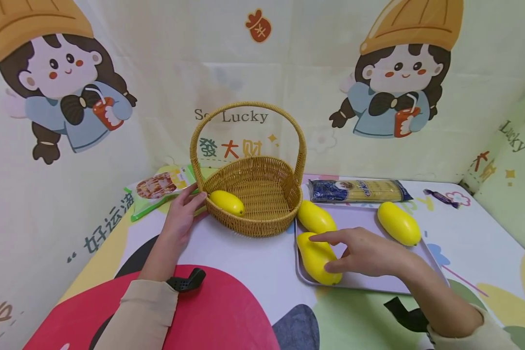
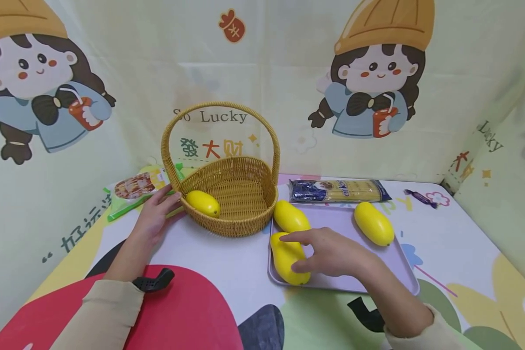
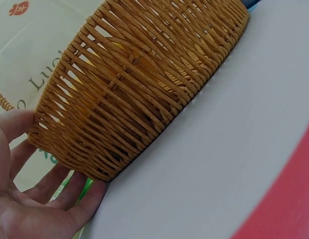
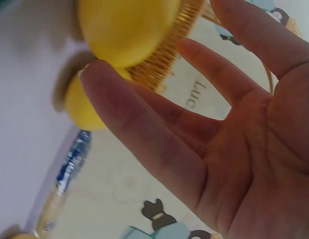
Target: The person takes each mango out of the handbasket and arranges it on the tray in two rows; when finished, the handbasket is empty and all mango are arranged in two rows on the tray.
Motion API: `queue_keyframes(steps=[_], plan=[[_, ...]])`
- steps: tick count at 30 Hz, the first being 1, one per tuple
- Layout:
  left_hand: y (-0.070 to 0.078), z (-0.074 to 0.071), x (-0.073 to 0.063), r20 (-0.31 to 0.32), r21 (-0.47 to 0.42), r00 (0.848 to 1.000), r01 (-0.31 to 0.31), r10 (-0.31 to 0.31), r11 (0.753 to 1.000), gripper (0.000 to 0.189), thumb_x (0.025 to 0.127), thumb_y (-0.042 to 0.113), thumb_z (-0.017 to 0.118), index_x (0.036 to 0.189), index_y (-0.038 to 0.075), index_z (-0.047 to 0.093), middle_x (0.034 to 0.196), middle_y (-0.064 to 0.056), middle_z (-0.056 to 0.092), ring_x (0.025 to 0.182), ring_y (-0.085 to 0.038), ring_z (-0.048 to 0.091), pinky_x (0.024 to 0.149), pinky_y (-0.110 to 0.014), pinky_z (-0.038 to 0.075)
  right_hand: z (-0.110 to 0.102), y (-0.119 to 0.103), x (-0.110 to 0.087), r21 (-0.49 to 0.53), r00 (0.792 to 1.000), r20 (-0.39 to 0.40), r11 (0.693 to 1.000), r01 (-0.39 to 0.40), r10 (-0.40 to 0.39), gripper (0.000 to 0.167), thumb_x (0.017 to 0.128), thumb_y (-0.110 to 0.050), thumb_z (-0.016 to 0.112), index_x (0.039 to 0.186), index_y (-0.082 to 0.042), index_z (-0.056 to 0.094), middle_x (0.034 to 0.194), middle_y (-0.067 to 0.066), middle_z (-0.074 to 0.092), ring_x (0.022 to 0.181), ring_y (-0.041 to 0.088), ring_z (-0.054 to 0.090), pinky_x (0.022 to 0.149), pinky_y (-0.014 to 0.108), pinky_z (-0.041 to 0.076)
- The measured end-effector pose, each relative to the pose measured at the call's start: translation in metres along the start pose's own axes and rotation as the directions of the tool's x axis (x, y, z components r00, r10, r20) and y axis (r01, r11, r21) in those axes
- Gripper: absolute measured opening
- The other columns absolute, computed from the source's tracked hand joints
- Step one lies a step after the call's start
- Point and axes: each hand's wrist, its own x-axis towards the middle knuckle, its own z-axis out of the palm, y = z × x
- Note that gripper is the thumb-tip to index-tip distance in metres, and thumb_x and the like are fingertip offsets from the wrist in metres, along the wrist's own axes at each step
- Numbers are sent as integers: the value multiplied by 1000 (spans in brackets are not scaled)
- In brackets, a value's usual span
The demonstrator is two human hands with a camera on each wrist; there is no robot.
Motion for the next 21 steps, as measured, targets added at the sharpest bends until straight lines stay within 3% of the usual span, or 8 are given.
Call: queue_keyframes(steps=[3,9,13,21], plan=[[0,1,0,-1,-2,1000,-1,1,1000,62,106,32,59,163,32,33,159,-9,41,143,-27,47,120,-45,43,-8,-3,-3,-17,1000,-28,1000,11,-12,60,87,-36,82,144,-33,62,132,6,68,90,14,68,75,32,58],[0,0,-1,-2,-7,1000,-2,2,1000,62,107,31,58,163,31,33,160,-10,40,143,-27,47,120,-45,42,-28,-14,-4,-67,983,-114,989,135,-142,63,91,-37,79,148,-22,57,128,13,68,104,24,70,72,33,61],[0,0,-1,-4,-8,1000,-2,2,1000,62,106,32,59,163,31,33,160,-9,40,143,-28,47,120,-45,43,-37,-25,3,-78,969,-153,980,185,-195,60,92,-34,78,148,-22,58,130,13,68,113,30,68,76,36,62],[0,1,-3,4,-17,1000,-9,9,1000,62,106,32,59,163,30,33,160,-10,40,142,-28,47,120,-45,42,-54,-37,24,-56,948,-107,954,295,-299,56,95,-31,75,148,-27,57,139,10,63,126,34,62,97,51,58]])
